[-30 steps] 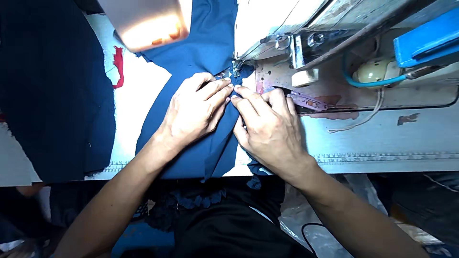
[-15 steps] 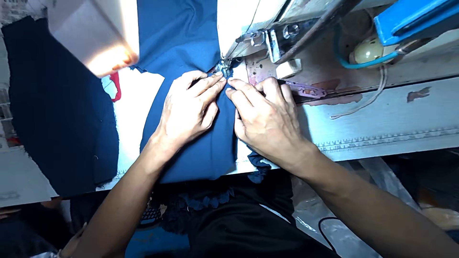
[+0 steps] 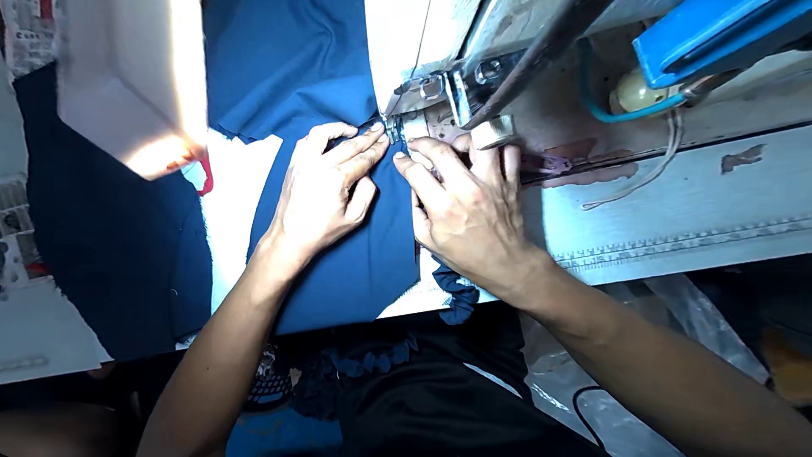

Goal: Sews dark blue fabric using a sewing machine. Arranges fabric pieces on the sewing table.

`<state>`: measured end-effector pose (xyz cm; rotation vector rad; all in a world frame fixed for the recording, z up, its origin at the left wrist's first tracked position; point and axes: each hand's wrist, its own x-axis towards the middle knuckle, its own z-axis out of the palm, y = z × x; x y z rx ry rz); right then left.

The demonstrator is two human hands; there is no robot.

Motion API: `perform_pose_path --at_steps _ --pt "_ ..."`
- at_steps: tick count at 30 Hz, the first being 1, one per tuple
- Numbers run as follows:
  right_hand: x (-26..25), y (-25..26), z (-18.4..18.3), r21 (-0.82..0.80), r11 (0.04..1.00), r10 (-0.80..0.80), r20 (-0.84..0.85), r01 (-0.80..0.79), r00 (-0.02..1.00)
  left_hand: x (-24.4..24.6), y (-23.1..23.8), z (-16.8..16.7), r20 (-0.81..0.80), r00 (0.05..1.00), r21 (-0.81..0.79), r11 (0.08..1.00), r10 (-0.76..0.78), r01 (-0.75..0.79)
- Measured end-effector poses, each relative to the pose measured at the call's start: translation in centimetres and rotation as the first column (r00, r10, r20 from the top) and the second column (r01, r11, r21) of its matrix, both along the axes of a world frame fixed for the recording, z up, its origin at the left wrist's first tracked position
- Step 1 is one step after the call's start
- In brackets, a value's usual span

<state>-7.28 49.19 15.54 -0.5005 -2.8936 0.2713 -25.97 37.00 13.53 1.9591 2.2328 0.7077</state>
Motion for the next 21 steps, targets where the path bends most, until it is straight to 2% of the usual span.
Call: perform_pose_path --at_steps 13,15,17,19,21 --pt "0.7 -0.4 0.6 -0.136 0.990 -0.034 0.013 0.036 0.999 -0.2 0.5 0.5 -0.124 0.992 -0.042 0.999 -0.009 0.004" --pt "1.2 -0.8 0.8 -0.159 0.985 -0.073 -0.020 0.069 0.997 1.3 -0.4 1.6 -0.087 0.996 -0.037 0.999 0.010 -0.013" --pt "1.9 -1.2 1.3 -0.207 0.971 -0.121 0.003 0.119 0.993 4.1 -1.8 2.6 0.019 0.999 -0.026 0.998 0.050 -0.050" --pt "2.8 -1.5 1.7 -0.272 0.953 -0.129 0.029 0.132 0.991 6.7 -3.3 2.3 0.102 0.992 -0.024 0.997 0.073 -0.071" --pt "3.2 -1.5 1.9 -0.325 0.939 -0.120 0.009 0.117 0.993 8.0 -4.2 1.6 0.114 0.990 -0.024 0.997 0.078 -0.076"
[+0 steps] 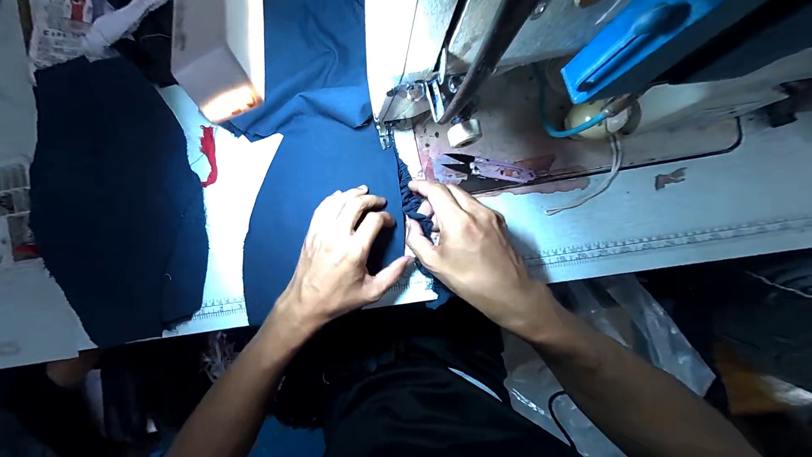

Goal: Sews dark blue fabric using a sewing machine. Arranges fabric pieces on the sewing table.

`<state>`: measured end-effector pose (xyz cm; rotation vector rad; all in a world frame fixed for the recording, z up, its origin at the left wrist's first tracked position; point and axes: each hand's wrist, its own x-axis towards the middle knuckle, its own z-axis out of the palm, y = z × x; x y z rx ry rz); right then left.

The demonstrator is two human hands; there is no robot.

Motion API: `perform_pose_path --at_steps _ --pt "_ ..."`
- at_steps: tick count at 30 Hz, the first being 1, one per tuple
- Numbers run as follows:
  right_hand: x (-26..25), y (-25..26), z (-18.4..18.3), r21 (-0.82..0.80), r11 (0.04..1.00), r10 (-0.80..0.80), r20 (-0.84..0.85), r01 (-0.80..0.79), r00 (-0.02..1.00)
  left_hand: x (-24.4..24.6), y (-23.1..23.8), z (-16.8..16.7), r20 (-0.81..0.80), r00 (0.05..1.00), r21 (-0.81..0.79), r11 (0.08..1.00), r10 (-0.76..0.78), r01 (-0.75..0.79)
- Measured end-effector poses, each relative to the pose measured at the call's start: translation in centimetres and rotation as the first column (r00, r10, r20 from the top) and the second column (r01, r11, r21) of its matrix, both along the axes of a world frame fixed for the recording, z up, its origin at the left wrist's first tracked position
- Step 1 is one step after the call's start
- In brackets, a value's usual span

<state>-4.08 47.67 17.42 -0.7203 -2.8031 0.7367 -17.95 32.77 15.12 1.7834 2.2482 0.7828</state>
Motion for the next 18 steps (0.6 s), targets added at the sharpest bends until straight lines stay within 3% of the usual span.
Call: perform_pose_path --at_steps 4,8,11,15,17,18 --pt "-0.1 0.6 0.7 -0.164 0.986 -0.035 -0.044 0.028 0.998 0.1 -0.5 -0.6 0.017 1.000 0.114 0.993 0.019 -0.021" --pt "-0.4 1.6 1.4 -0.389 0.920 -0.068 -0.034 0.049 0.997 -0.8 -0.9 0.9 0.313 0.950 0.166 0.985 -0.003 -0.052" --pt "-0.5 1.7 1.5 -0.366 0.930 -0.057 -0.039 0.039 0.998 -2.3 -1.5 1.7 0.482 0.876 0.130 0.987 0.020 -0.094" --pt "-0.4 1.8 1.5 -0.311 0.950 -0.055 -0.055 0.035 0.997 -4.2 -1.5 1.8 0.589 0.807 0.129 0.991 -0.041 -0.043" --pt "-0.4 1.9 1.6 -0.285 0.958 -0.061 -0.074 0.038 0.995 -5.3 -1.7 2.6 0.520 0.853 0.079 0.991 0.055 -0.112" --pt "-0.3 1.9 1.7 -0.265 0.964 -0.059 -0.088 0.034 0.994 -5.8 -1.8 3.2 0.366 0.916 0.033 0.981 0.165 -0.190"
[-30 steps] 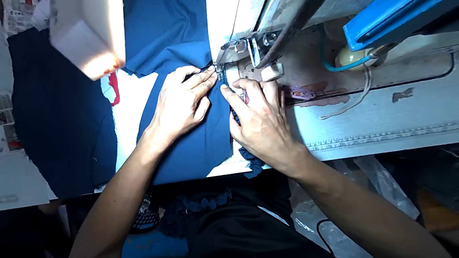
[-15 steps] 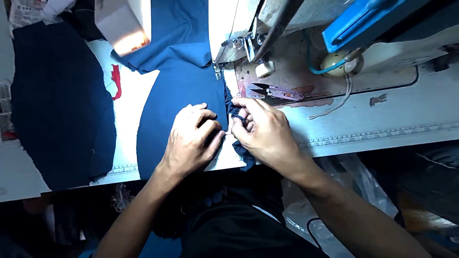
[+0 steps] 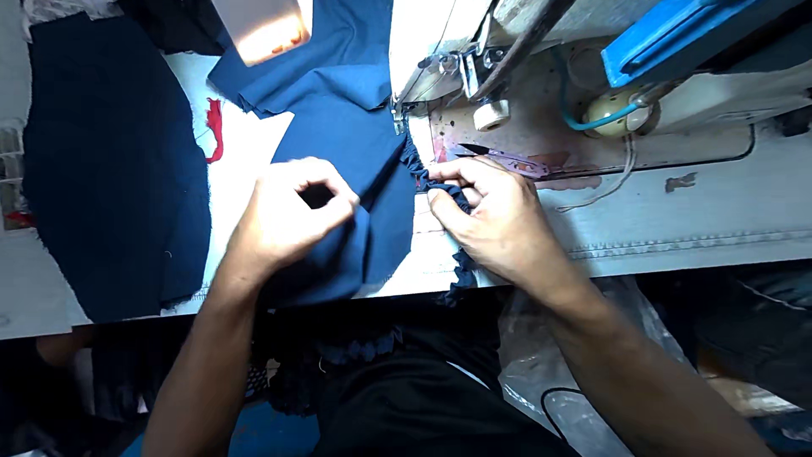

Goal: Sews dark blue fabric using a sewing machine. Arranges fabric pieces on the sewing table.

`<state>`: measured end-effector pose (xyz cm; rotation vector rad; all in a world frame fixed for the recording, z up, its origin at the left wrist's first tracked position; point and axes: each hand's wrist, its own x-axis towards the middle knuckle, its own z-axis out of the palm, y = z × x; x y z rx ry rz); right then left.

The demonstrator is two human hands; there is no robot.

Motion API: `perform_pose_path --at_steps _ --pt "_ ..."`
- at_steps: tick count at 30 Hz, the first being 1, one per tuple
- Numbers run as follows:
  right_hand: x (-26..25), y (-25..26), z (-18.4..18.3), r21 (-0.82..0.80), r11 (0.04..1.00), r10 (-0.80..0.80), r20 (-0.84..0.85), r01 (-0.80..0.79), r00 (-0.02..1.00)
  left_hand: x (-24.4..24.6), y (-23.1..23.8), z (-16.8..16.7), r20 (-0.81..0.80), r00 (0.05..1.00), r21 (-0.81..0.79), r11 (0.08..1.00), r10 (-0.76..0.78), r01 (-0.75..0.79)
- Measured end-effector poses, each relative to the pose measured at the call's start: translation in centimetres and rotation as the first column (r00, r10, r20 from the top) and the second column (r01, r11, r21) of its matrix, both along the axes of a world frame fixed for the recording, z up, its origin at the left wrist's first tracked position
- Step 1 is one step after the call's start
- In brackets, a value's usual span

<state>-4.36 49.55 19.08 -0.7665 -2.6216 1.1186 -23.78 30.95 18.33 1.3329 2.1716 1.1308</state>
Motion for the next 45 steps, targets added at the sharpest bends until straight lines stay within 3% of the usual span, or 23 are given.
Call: perform_pose_path --at_steps 2,3,5,8,10,14,27,32,37,42,45 --pt "0.1 -0.4 0.0 0.078 0.997 0.019 -0.019 -0.018 1.000 -1.0 0.0 1.1 -0.394 0.907 -0.143 0.965 0.148 -0.219" --pt "0.0 -0.7 -0.2 0.132 0.991 0.038 -0.022 -0.034 0.999 -1.2 0.2 1.3 -0.494 0.856 -0.161 0.951 0.154 -0.264" --pt "-0.1 -1.6 -0.6 0.228 0.970 0.081 -0.003 -0.079 0.997 -0.8 1.3 1.3 -0.595 0.801 -0.075 0.986 0.074 -0.147" --pt "0.0 -2.8 -1.2 0.331 0.934 0.135 0.030 -0.137 0.990 0.8 3.3 0.1 -0.567 0.794 -0.043 0.971 -0.219 0.237" --pt "0.1 -3.2 -1.3 0.355 0.921 0.148 0.053 -0.157 0.988 0.9 4.1 -1.4 -0.534 0.779 -0.101 0.939 -0.329 0.328" --pt "0.7 -3.6 -1.4 0.351 0.923 0.130 0.098 -0.156 0.987 0.3 4.1 -3.2 -0.472 0.815 -0.112 0.940 -0.336 0.322" --pt "2.6 -3.3 -1.0 0.179 0.976 0.106 0.100 -0.123 0.989 1.5 5.5 -3.4 -0.463 0.867 -0.060 0.982 -0.184 0.177" --pt "2.7 -3.9 -0.9 0.183 0.977 0.102 0.070 -0.113 0.992 1.6 5.4 -3.0 -0.458 0.858 -0.087 0.972 -0.232 0.217" --pt "3.1 -4.4 -1.0 0.279 0.935 0.178 0.161 -0.218 0.971 1.5 4.9 -2.6 -0.451 0.846 -0.144 0.959 -0.283 0.244" --pt "3.5 -3.8 -1.1 0.149 0.983 0.097 0.103 -0.111 0.990 2.0 4.8 -2.9 -0.518 0.811 -0.119 0.962 -0.272 0.247" --pt "3.6 -3.6 -1.3 0.124 0.990 0.054 0.122 -0.070 0.991 2.4 4.7 -3.0 -0.563 0.771 -0.040 0.942 -0.298 0.334"
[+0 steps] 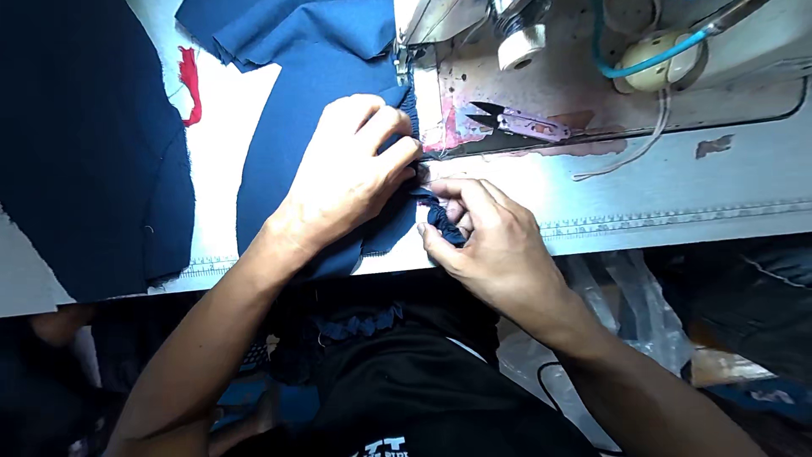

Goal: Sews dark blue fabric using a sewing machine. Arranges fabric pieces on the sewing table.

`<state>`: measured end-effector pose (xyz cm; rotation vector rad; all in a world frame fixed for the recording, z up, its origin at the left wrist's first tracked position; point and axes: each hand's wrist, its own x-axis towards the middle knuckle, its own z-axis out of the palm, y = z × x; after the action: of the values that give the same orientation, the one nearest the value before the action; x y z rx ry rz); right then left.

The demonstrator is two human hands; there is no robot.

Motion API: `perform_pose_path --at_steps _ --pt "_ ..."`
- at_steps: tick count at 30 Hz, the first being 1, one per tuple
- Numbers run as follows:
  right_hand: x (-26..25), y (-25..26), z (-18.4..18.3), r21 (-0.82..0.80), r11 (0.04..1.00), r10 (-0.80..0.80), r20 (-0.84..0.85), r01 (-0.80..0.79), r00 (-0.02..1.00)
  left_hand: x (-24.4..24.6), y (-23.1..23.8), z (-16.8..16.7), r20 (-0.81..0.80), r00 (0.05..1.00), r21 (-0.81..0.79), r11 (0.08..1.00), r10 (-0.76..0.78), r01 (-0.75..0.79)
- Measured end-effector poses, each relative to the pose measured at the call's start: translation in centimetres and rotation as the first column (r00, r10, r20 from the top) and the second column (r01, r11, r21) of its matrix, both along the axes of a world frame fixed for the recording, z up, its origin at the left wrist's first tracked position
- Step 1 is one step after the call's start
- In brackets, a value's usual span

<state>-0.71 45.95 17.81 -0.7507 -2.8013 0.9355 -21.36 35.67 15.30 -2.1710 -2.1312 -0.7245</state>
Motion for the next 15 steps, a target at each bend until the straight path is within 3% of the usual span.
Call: perform_pose_path --at_steps 4,7,11,15 --pt "0.0 0.0 0.1 0.049 0.999 0.000 0.008 0.000 1.000 -0.1 -0.6 0.4 0.021 0.993 -0.083 0.990 -0.114 0.116" --pt "0.0 -0.2 0.4 0.112 0.994 0.009 -0.024 -0.006 1.000 0.1 -1.1 1.0 -0.035 0.993 -0.163 0.981 -0.109 0.102" --pt "0.1 -0.9 0.7 0.175 0.985 0.022 -0.071 -0.010 0.997 0.1 -1.2 0.6 -0.040 0.995 -0.114 0.990 -0.089 0.084" --pt "0.3 -0.7 0.6 0.091 0.995 -0.021 -0.077 0.028 0.997 -0.2 -1.5 0.4 -0.001 0.995 -0.118 0.988 -0.102 0.101"
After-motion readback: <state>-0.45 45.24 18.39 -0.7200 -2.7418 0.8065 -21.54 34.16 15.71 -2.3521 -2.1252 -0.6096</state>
